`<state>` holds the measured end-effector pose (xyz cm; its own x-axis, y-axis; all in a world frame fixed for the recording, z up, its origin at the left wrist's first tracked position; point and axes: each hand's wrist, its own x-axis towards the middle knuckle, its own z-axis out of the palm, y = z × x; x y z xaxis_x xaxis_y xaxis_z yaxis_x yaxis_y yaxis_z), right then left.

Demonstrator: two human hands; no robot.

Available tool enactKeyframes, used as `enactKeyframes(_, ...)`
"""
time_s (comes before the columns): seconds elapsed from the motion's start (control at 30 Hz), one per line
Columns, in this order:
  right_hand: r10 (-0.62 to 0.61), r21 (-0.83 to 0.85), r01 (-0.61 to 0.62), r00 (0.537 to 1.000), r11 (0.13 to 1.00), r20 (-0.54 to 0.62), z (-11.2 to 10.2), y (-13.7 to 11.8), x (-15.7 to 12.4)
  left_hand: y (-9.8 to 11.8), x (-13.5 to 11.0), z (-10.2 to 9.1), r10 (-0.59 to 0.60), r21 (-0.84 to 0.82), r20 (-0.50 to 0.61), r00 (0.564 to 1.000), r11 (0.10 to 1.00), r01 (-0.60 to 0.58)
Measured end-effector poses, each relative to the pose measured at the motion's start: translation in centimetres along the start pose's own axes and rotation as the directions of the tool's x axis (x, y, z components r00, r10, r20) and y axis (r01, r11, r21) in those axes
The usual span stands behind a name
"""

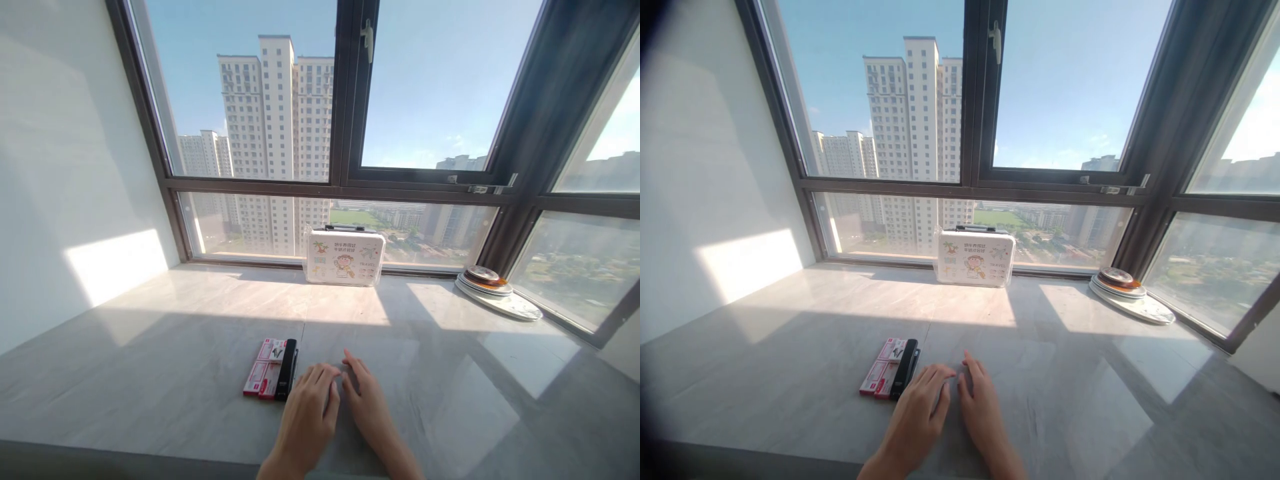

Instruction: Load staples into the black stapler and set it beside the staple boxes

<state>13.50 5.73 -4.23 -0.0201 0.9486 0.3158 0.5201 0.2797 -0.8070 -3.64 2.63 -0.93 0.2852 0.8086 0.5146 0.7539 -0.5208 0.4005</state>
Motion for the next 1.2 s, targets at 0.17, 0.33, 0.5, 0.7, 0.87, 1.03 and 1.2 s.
enactKeyframes(0.17, 0.07, -0.533, -0.019, 0.995, 0.846, 0.076, -4.4, 1.7, -2.2, 0.4, 2.0, 5.2, -0.085, 0.184, 0.205, 0.975, 0.982, 0.047)
enactKeyframes(0.33, 0.115, -0.675, -0.004, 0.986, 0.738, 0.12, -4.5, 1.6, -3.4, -0.6, 1.6, 6.0, -0.124, 0.247, 0.237, 0.964, 0.967, 0.064)
enactKeyframes(0.5, 0.134, -0.708, -0.009, 0.984, 0.706, 0.121, -4.3, 1.0, -3.2, -0.4, 1.2, 5.8, -0.14, 0.24, 0.231, 0.963, 0.967, 0.083)
enactKeyframes(0.7, 0.136, -0.719, -0.005, 0.983, 0.695, 0.124, -4.4, 0.8, -3.3, -0.3, 1.3, 5.7, -0.144, 0.236, 0.235, 0.961, 0.968, 0.087)
enactKeyframes(0.87, 0.128, -0.719, -0.002, 0.984, 0.695, 0.121, -4.3, 0.6, -3.5, -0.2, 1.3, 5.6, -0.141, 0.24, 0.24, 0.96, 0.967, 0.082)
enactKeyframes(1.03, 0.138, -0.721, -0.009, 0.983, 0.693, 0.12, -4.3, 0.5, -3.5, -0.2, 1.2, 5.6, -0.146, 0.249, 0.245, 0.959, 0.965, 0.083)
enactKeyframes(1.2, 0.14, -0.713, -0.01, 0.982, 0.701, 0.123, -4.3, 0.5, -3.5, -0.2, 1.3, 5.6, -0.146, 0.237, 0.242, 0.959, 0.968, 0.088)
